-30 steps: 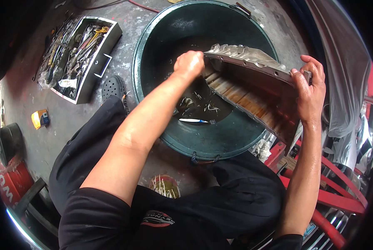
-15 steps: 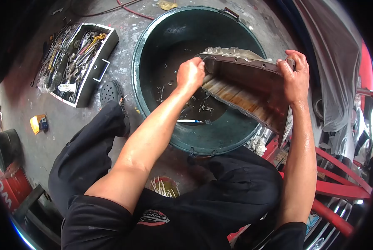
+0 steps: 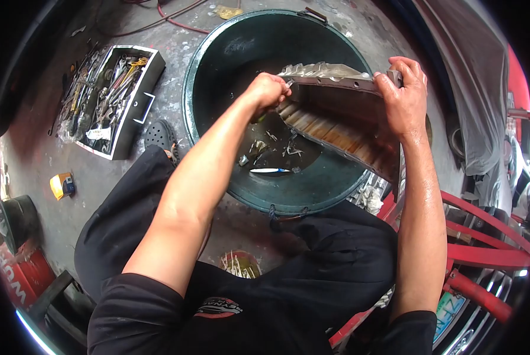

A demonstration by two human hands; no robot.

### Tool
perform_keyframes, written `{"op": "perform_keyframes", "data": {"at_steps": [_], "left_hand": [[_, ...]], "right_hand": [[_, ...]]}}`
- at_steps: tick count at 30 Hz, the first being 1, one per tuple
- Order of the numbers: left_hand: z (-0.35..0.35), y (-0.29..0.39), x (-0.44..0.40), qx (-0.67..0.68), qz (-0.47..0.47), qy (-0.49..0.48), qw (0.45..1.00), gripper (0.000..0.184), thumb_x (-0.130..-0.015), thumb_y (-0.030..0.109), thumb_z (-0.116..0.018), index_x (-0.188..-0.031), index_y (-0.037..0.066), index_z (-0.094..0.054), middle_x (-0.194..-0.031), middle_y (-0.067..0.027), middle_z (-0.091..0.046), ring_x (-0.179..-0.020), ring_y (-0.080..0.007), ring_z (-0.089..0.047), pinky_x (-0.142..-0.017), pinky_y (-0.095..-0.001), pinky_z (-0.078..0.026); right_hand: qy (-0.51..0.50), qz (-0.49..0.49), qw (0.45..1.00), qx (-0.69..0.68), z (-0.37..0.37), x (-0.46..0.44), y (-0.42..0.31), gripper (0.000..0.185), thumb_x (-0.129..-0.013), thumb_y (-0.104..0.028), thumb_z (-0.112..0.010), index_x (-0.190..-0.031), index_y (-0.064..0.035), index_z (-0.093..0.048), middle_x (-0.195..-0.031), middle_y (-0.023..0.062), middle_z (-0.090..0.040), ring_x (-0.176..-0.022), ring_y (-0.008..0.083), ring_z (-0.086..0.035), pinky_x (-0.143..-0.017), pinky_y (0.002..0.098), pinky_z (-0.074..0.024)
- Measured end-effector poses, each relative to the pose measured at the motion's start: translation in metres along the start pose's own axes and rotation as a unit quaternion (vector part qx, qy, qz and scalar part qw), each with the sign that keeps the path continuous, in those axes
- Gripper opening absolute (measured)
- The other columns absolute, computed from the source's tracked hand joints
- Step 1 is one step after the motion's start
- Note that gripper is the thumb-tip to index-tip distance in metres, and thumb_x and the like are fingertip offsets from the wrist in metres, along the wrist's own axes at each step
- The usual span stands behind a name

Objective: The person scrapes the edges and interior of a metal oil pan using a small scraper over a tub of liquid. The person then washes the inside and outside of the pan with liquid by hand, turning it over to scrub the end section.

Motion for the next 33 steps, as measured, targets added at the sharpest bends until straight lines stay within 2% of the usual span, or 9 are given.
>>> {"op": "perform_keyframes", "data": {"at_steps": [4,11,15,19,20,24,26,28,33], "left_hand": [[0.001,0.032,0.028,-0.306,-0.225,0.181,0.907,0.022,-0.091,0.023,-0.062,-0.098,0.006,-0.074,-0.086,-0.0189,-0.072,-0.081,-0.0341,-0.072,-0.079,-0.0453,-0.055],[-0.021,0.043,0.052,-0.517,-0.255,0.199,0.793,0.021,-0.085,0.013,-0.056,-0.092,-0.003,-0.068,-0.088,-0.0233,-0.071,-0.081,-0.0381,-0.072,-0.074,-0.0464,-0.058],[-0.018,0.051,0.046,-0.513,-0.248,0.162,0.805,0.02,-0.085,0.014,-0.057,-0.091,0.002,-0.071,-0.092,-0.0222,-0.071,-0.081,-0.0369,-0.072,-0.076,-0.0466,-0.058],[0.002,0.038,0.008,-0.295,-0.138,-0.006,0.945,0.022,-0.097,0.016,-0.055,-0.089,0.002,-0.07,-0.071,-0.0107,-0.067,-0.055,-0.0193,-0.063,-0.049,-0.0372,-0.051],[0.003,0.022,0.01,-0.061,-0.026,-0.111,0.992,0.023,-0.101,0.014,-0.052,-0.087,0.002,-0.066,-0.064,-0.0026,-0.057,-0.047,-0.0097,-0.047,-0.041,-0.0292,-0.04],[-0.013,-0.007,0.01,0.232,0.01,-0.114,0.966,0.02,-0.103,0.013,-0.05,-0.088,0.003,-0.059,-0.06,-0.0006,-0.051,-0.044,-0.0101,-0.041,-0.041,-0.0289,-0.039],[-0.01,-0.005,0.005,0.013,-0.097,0.054,0.994,0.022,-0.099,0.018,-0.056,-0.088,0.002,-0.066,-0.071,-0.0109,-0.065,-0.053,-0.0192,-0.059,-0.053,-0.0378,-0.051],[-0.007,0.017,0.031,-0.253,-0.187,0.259,0.913,0.023,-0.093,0.024,-0.062,-0.09,0.005,-0.073,-0.084,-0.0191,-0.072,-0.075,-0.0347,-0.071,-0.073,-0.0456,-0.056],[-0.015,0.016,0.035,-0.351,-0.304,0.278,0.841,0.016,-0.089,0.017,-0.059,-0.083,0.004,-0.067,-0.082,-0.0193,-0.07,-0.08,-0.0382,-0.069,-0.073,-0.0487,-0.055]], "right_hand": [[0.007,-0.003,1.0,-0.006,0.0,0.003,-0.002,0.031,-0.08,-0.028,-0.07,-0.091,-0.0006,-0.062,-0.121,0.0115,-0.062,-0.117,0.0329,-0.052,-0.103,0.0408,-0.0396],[0.014,-0.011,1.0,-0.003,0.002,0.01,-0.011,0.03,-0.08,-0.029,-0.071,-0.088,-0.0016,-0.063,-0.12,0.0104,-0.062,-0.117,0.0324,-0.052,-0.103,0.041,-0.039],[0.017,-0.016,1.0,0.001,0.006,0.014,-0.011,0.029,-0.08,-0.029,-0.071,-0.086,-0.0016,-0.062,-0.12,0.0097,-0.063,-0.117,0.0314,-0.052,-0.103,0.0413,-0.0386],[0.012,-0.005,1.0,0.002,0.007,0.018,-0.007,0.028,-0.079,-0.027,-0.072,-0.086,-0.0019,-0.06,-0.118,0.0088,-0.063,-0.117,0.0309,-0.052,-0.103,0.0411,-0.0385],[0.014,-0.003,1.0,0.002,0.007,0.018,-0.007,0.028,-0.079,-0.027,-0.072,-0.086,-0.0019,-0.06,-0.118,0.0088,-0.063,-0.117,0.0309,-0.052,-0.103,0.0411,-0.0385],[0.016,0.003,1.0,-0.009,0.006,0.015,-0.007,0.027,-0.078,-0.026,-0.072,-0.087,-0.0025,-0.06,-0.117,0.0087,-0.063,-0.117,0.0307,-0.052,-0.102,0.041,-0.0388],[0.015,0.005,1.0,-0.009,0.005,0.015,-0.01,0.027,-0.078,-0.025,-0.071,-0.086,-0.0026,-0.059,-0.117,0.0088,-0.063,-0.116,0.0305,-0.052,-0.102,0.041,-0.039],[0.008,0.006,1.0,-0.006,0.005,0.015,-0.011,0.027,-0.078,-0.026,-0.071,-0.086,-0.0025,-0.06,-0.117,0.0089,-0.063,-0.116,0.0305,-0.052,-0.102,0.041,-0.039],[0.012,0.005,1.0,0.007,0.005,0.013,-0.013,0.027,-0.078,-0.026,-0.072,-0.086,-0.0024,-0.061,-0.117,0.0094,-0.063,-0.116,0.0305,-0.053,-0.102,0.0412,-0.0389]]}}
Point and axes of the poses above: each hand's wrist, its own x-axis away from the middle knuckle, its own z-axis out of the back of the hand, y = z × x, the point moved 6 cm from there along -x, towards the middle knuckle
